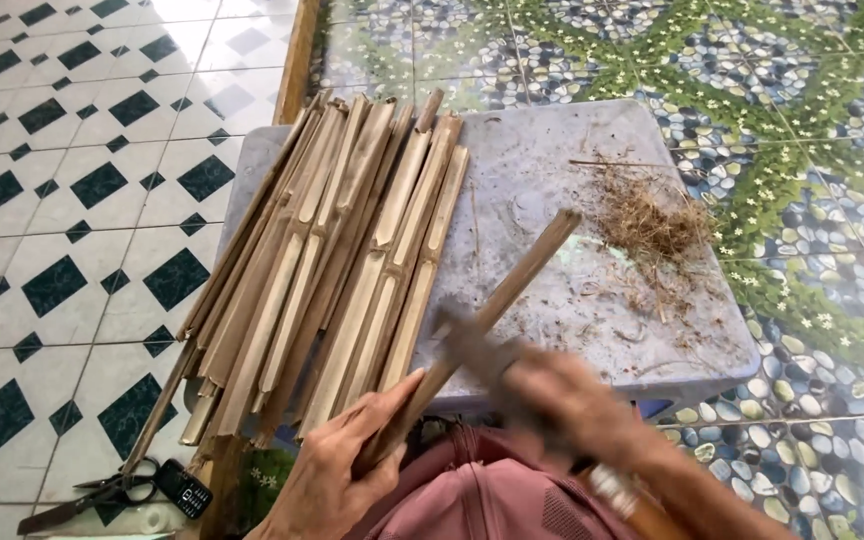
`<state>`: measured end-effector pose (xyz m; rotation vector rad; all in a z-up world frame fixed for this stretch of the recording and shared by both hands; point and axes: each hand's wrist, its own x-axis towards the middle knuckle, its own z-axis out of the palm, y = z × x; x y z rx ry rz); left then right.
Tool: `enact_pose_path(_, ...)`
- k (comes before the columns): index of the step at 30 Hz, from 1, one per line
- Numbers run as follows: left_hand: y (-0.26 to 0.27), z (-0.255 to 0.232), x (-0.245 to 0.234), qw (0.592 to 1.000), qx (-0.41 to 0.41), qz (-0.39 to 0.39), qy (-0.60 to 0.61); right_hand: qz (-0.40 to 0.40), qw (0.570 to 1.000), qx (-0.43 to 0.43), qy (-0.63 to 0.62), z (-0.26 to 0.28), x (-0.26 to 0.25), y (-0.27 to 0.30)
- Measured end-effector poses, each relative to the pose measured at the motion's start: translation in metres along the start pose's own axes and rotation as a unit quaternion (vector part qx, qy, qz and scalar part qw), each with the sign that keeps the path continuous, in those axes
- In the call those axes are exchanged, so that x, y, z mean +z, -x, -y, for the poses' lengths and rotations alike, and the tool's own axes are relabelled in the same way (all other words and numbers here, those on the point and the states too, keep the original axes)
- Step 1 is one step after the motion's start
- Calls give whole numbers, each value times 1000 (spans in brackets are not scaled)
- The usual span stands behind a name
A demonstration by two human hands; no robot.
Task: The person is using a large knife to scrape and shave the inner pulp from split bamboo strips on a small table.
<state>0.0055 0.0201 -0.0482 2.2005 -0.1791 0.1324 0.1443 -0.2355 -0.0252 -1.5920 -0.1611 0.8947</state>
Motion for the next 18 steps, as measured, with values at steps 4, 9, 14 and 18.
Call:
enact_pose_path(4,-1,14,10,999,24,8,35,171,984,-21,-54,-30,5,-9)
enact_pose_path(9,-2,-1,1,998,47,1,28,105,994,29,-10,0,3,6)
enact_pose_path(14,15,3,-6,999,7,11,43,-125,991,-16,-39,19,-32,-4)
enact_pose_path(18,14,-1,-7,997,-46,40,48,-100,990,-82,-60,29,-30,3)
